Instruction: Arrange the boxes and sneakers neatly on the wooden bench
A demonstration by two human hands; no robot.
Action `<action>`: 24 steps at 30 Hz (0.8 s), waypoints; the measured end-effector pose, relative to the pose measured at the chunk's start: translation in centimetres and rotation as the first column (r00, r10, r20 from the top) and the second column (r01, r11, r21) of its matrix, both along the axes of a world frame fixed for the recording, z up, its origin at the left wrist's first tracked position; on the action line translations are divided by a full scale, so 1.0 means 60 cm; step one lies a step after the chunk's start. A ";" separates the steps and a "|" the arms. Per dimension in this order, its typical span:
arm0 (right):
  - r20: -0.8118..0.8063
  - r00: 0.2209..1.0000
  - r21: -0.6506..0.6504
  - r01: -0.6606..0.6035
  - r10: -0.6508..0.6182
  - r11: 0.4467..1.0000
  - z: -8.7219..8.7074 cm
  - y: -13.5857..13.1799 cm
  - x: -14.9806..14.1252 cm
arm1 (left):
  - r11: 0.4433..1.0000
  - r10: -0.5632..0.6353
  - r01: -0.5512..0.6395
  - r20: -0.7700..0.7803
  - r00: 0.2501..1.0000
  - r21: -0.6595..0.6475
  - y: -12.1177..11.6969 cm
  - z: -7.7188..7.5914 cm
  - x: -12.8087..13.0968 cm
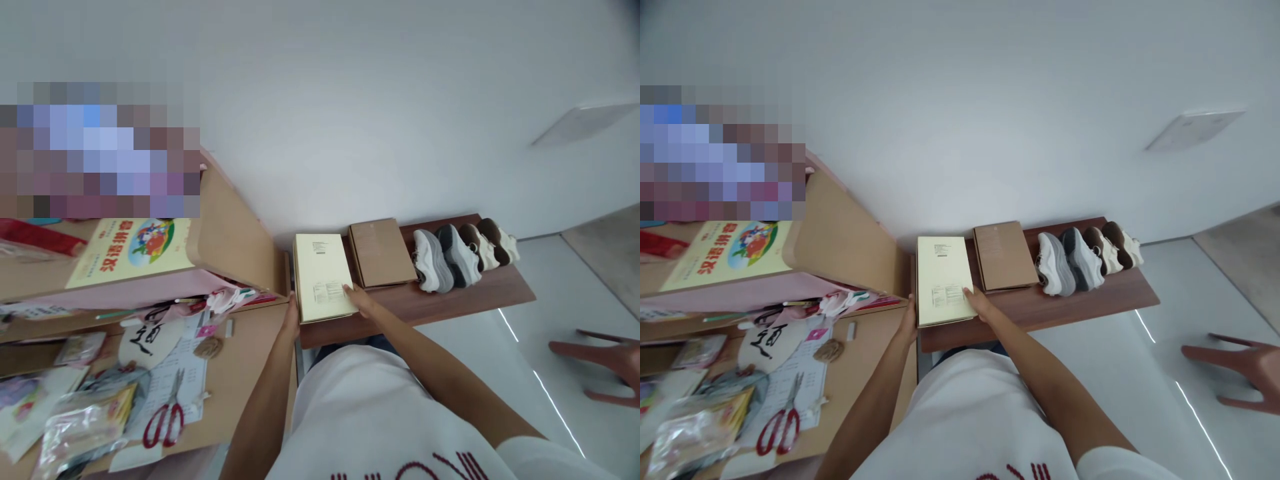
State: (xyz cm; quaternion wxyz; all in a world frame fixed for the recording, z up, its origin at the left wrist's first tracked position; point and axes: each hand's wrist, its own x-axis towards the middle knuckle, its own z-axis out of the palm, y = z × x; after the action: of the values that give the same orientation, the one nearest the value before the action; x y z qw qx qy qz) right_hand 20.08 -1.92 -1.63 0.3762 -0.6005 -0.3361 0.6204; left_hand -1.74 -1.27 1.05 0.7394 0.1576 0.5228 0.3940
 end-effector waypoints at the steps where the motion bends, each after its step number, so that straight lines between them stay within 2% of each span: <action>1: -0.009 1.000 0.007 0.006 -0.006 1.000 0.002 -0.002 0.002 | 1.000 0.006 -0.005 -0.052 0.999 0.023 -0.002 0.006 -0.001; 4: 0.073 0.996 0.053 0.049 -0.053 0.997 0.014 -0.003 0.009 | 0.996 0.054 -0.037 -0.205 0.977 0.084 -0.007 0.020 -0.002; 6: 0.178 0.981 0.083 0.068 -0.082 0.994 0.025 -0.003 0.010 | 0.995 0.073 -0.057 -0.229 0.971 0.077 -0.009 0.028 0.001; 9: 0.323 0.945 0.079 0.025 -0.050 0.997 0.043 -0.003 0.002 | 0.996 0.085 -0.076 -0.218 0.972 0.051 -0.008 0.042 0.010; 13: 0.428 0.904 0.090 -0.056 0.012 0.994 0.067 -0.009 -0.030 | 0.983 0.143 -0.103 -0.291 0.946 0.150 -0.007 0.061 0.030; 19: 0.372 0.914 0.148 -0.229 0.160 0.962 0.113 -0.013 -0.066 | 0.955 0.181 -0.078 -0.357 0.916 0.286 -0.005 0.086 0.051; 21: 0.326 0.928 0.134 -0.236 0.182 0.962 0.126 -0.012 -0.065 | 0.947 0.191 -0.078 -0.350 0.917 0.312 -0.005 0.093 0.053; 24: 0.242 0.959 0.153 -0.186 0.146 0.971 0.137 -0.012 -0.061 | 0.935 0.209 -0.091 -0.325 0.922 0.343 -0.004 0.098 0.058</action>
State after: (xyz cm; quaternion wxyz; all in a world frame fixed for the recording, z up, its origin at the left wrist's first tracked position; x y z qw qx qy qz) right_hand 16.40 -2.63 6.60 0.3323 -0.6024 -0.4795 0.5448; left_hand 1.76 -1.54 6.94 0.5640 0.3037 0.5872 0.4949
